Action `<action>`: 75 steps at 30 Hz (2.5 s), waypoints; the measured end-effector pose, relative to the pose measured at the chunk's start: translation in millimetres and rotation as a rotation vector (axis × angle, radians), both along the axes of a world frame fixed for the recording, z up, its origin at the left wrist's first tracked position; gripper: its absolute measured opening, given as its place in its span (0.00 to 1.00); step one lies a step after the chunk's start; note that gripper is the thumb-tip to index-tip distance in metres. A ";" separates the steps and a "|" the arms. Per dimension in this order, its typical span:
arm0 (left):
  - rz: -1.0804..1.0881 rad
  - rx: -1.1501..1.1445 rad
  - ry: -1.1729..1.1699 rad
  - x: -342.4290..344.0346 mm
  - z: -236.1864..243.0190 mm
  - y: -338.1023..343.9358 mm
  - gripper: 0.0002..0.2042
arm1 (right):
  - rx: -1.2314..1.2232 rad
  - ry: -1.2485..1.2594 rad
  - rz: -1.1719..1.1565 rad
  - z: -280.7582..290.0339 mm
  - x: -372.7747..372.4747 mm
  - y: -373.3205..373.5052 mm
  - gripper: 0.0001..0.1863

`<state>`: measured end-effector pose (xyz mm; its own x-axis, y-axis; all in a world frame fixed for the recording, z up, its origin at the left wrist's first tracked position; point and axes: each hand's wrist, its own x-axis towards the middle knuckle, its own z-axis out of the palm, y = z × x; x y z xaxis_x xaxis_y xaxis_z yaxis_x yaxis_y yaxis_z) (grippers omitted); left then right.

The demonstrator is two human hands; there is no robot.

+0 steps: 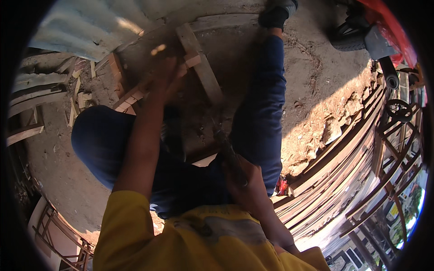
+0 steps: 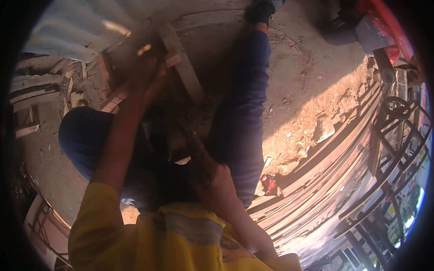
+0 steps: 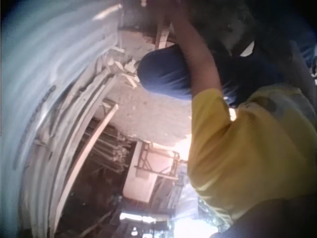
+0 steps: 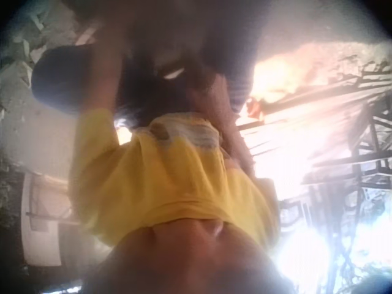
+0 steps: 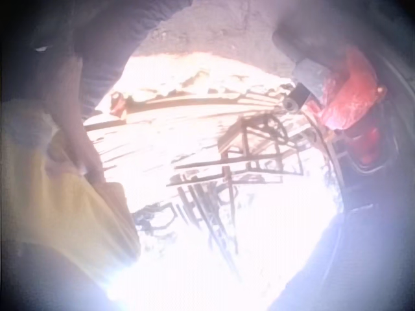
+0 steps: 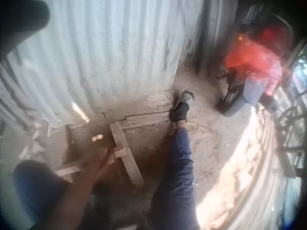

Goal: The person sits on the ground and uses a hand saw to cut a small piece of wood clamped between two larger pieces. The person repeatedly saws back and forth through the wood until a cut is made.

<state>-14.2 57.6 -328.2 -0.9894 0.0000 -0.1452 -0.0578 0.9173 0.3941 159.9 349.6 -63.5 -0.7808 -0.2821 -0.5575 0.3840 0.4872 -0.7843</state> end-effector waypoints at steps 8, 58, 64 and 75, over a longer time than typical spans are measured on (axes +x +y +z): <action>-0.003 -0.027 0.039 -6.8 10.4 15.6 0.13 | -0.014 0.005 -0.118 18.9 11.6 13.2 0.07; -0.028 -0.130 -0.087 -20.0 -10.6 8.5 0.24 | 0.001 0.021 -0.158 13.3 6.7 13.5 0.06; -0.090 -0.163 -0.063 -20.5 -12.9 -1.0 0.25 | 0.000 0.001 -0.141 29.7 -3.7 15.5 0.05; -0.036 -0.115 -0.094 -21.8 -9.4 0.4 0.22 | -0.033 0.025 -0.097 -2.4 10.4 13.5 0.04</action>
